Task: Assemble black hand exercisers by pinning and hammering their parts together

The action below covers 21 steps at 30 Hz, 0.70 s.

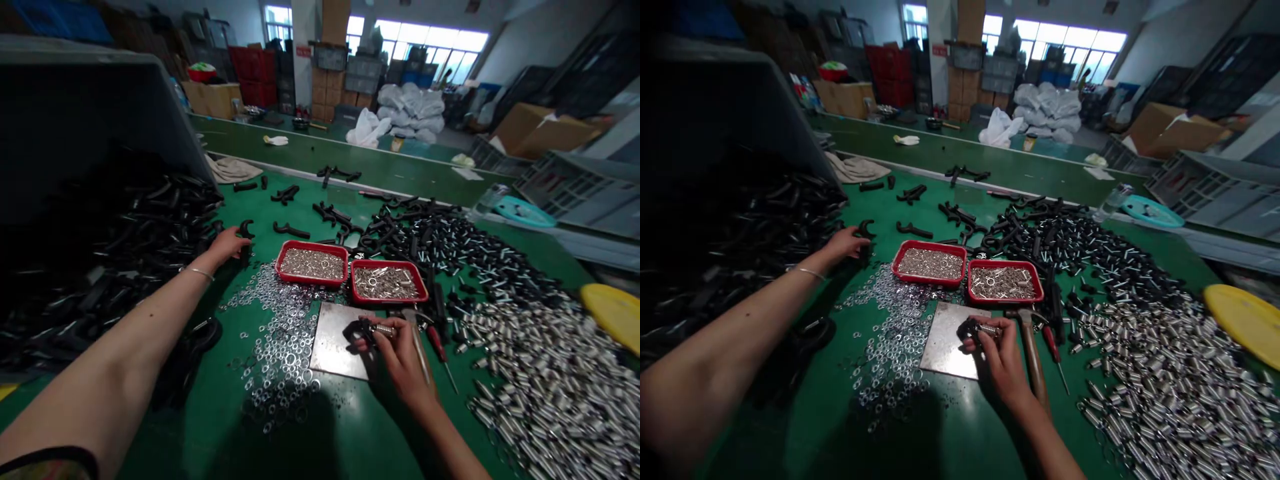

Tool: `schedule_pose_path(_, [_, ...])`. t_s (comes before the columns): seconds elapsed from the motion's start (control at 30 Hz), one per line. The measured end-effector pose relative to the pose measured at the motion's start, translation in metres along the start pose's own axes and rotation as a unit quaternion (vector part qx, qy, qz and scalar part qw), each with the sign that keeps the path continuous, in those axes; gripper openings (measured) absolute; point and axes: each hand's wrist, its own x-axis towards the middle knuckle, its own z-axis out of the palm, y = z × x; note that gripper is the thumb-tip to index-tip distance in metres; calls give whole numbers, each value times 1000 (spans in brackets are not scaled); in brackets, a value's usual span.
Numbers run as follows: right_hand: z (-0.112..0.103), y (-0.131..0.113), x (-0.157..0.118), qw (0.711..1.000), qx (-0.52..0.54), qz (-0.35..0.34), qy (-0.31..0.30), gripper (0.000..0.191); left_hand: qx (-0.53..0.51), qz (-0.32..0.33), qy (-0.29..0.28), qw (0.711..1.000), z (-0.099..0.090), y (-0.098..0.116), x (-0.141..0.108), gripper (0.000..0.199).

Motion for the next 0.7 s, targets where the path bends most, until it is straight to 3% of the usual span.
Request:
schedule_pose_path(0.1, [4, 3, -1, 983, 154, 97, 25, 34, -141, 51, -29, 988, 1, 12, -55, 49])
schedule_pose_path(0.2, [0, 2, -2, 964, 179, 191, -45, 36, -255, 55, -148, 954, 24, 32, -136, 53])
schedule_pose_path(0.27, [-1, -1, -4, 977, 80, 179, -82, 38, -302, 0, -228, 926, 52, 49, -189, 37])
schedule_pose_path(0.33, [1, -7, -7, 989, -96, 89, -62, 38, -324, -47, -276, 903, 82, 65, -231, 33])
schedule_pose_path(0.37, [3, -10, -9, 981, -187, 32, -43, 37, -330, -55, -284, 899, 97, 73, -247, 35])
schedule_pose_path(0.43, [7, -15, -13, 944, -324, -61, -23, 32, -329, -48, -289, 898, 121, 86, -266, 40])
schedule_pose_path(0.5, [9, -20, -18, 916, -386, -101, -31, 26, -319, -27, -279, 905, 137, 95, -275, 43])
schedule_pose_path(0.7, [6, -23, -26, 897, -427, -92, -72, 23, -296, -20, -277, 914, 144, 106, -283, 45])
